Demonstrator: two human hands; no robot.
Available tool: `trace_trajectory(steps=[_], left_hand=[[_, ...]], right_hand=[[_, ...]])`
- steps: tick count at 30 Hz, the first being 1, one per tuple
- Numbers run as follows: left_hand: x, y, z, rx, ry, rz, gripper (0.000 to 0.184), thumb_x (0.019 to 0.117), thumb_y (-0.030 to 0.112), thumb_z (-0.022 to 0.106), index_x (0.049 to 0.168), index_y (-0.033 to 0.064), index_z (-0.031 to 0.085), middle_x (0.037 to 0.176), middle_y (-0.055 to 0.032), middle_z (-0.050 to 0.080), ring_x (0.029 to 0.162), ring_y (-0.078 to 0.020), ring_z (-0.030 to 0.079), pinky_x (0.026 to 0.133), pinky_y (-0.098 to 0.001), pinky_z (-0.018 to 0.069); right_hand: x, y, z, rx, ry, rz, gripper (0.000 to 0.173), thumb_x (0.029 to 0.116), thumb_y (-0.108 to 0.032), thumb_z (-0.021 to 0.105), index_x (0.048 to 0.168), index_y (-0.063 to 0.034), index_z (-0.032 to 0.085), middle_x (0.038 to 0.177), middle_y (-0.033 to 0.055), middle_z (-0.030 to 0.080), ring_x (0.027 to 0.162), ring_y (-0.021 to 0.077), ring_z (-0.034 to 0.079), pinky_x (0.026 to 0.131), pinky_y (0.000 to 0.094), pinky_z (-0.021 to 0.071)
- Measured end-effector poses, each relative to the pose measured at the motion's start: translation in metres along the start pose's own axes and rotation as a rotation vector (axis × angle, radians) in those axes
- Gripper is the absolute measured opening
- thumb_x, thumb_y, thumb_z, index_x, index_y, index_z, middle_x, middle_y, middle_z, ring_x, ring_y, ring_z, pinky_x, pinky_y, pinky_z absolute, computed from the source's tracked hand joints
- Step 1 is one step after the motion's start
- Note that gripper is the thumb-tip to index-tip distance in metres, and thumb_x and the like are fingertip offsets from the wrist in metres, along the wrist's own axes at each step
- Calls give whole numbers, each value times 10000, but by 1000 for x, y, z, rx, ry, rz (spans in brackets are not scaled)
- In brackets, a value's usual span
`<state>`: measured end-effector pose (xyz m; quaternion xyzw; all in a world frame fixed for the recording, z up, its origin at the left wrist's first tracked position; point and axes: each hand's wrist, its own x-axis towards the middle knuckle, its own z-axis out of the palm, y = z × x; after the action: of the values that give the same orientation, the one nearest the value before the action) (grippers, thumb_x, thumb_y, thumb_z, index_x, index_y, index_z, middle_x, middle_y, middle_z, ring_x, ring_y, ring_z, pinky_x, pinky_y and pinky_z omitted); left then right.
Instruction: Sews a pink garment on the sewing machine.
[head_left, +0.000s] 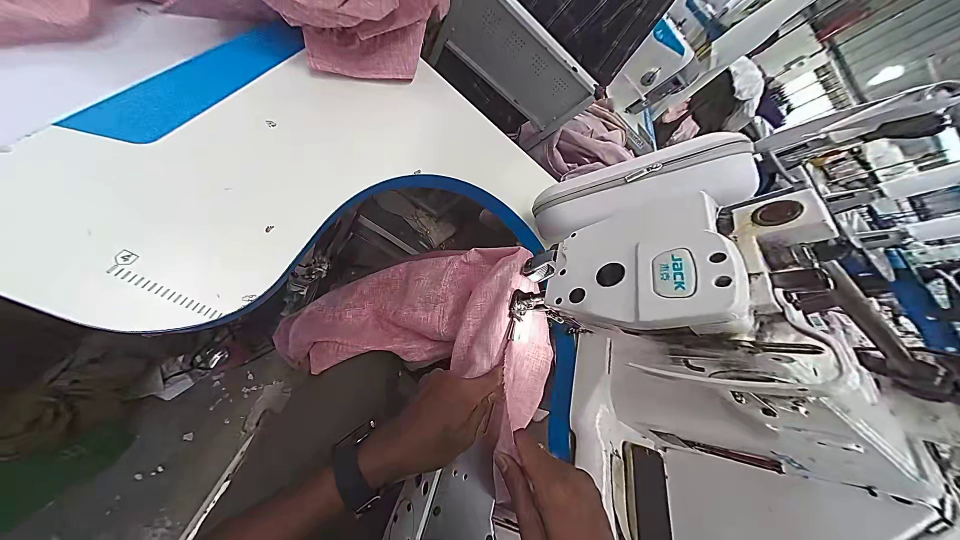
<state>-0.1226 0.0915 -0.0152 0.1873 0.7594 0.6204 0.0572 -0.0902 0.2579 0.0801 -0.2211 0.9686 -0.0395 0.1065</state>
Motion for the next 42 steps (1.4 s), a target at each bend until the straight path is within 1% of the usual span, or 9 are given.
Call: trace_trajectory(steps=[5,10,19,24,29,32,34,38,42], left_hand=[[-2,-5,10,-27,135,11,363,1050,110,450,1309,-26,664,746,-182,686,650,-312,660,637,-481,515],[-2,-7,22,-12,246,28,284,1026,138,470,908,8,692,614,-110,582,564,-259,606,536,-446,464],[1,-5,23,-7,236,28,279,1013,124,499,872,1,705,605,-102,590,551,-225,593,547,-400,467],[-1,-7,34,-1,413,86,170,890,74,615,803,28,754,684,-71,581,666,-159,586,622,-270,483],[24,-22,42,114,612,294,176,844,56,655,671,26,662,660,-84,548,665,-179,561,631,-253,465],[38,-23,39,206,639,288,173,866,96,680,701,45,692,714,-82,593,726,-194,596,665,-265,487],[40,-20,40,277,634,274,162,903,96,656,760,55,718,868,-102,673,887,-225,642,781,-280,526],[37,-16,44,402,610,257,171,935,72,593,926,22,756,1045,-134,729,1003,-246,698,866,-289,566],[40,-15,37,400,557,273,188,883,57,572,951,-1,737,1149,-189,729,1129,-310,694,970,-340,549]], right_hand=[[-2,-4,-3,39,90,17,218,936,-177,635,902,27,703,585,108,620,490,251,619,456,405,476],[-4,-16,16,148,343,33,194,880,-119,676,947,51,741,712,128,716,582,184,673,548,303,536],[4,-16,49,-18,699,-14,156,858,-125,646,793,-38,759,594,72,579,517,116,537,507,194,427],[27,3,61,22,835,-85,125,903,-126,641,815,-101,726,861,98,641,875,102,620,820,133,476],[46,12,74,283,918,-98,160,893,-70,612,752,-60,688,969,74,757,1017,43,692,916,128,512],[52,15,73,368,902,-53,160,905,-65,572,776,-43,664,1014,86,776,1067,55,702,927,156,526],[53,16,73,421,882,-29,129,915,-42,528,850,-14,636,1051,103,769,1107,48,694,939,158,527],[56,21,75,639,815,-11,219,829,37,464,1032,-20,522,1235,97,698,1230,76,635,1014,221,520],[60,26,79,825,833,-34,278,784,60,448,1032,-58,489,1304,67,647,1256,102,617,1036,271,524]])
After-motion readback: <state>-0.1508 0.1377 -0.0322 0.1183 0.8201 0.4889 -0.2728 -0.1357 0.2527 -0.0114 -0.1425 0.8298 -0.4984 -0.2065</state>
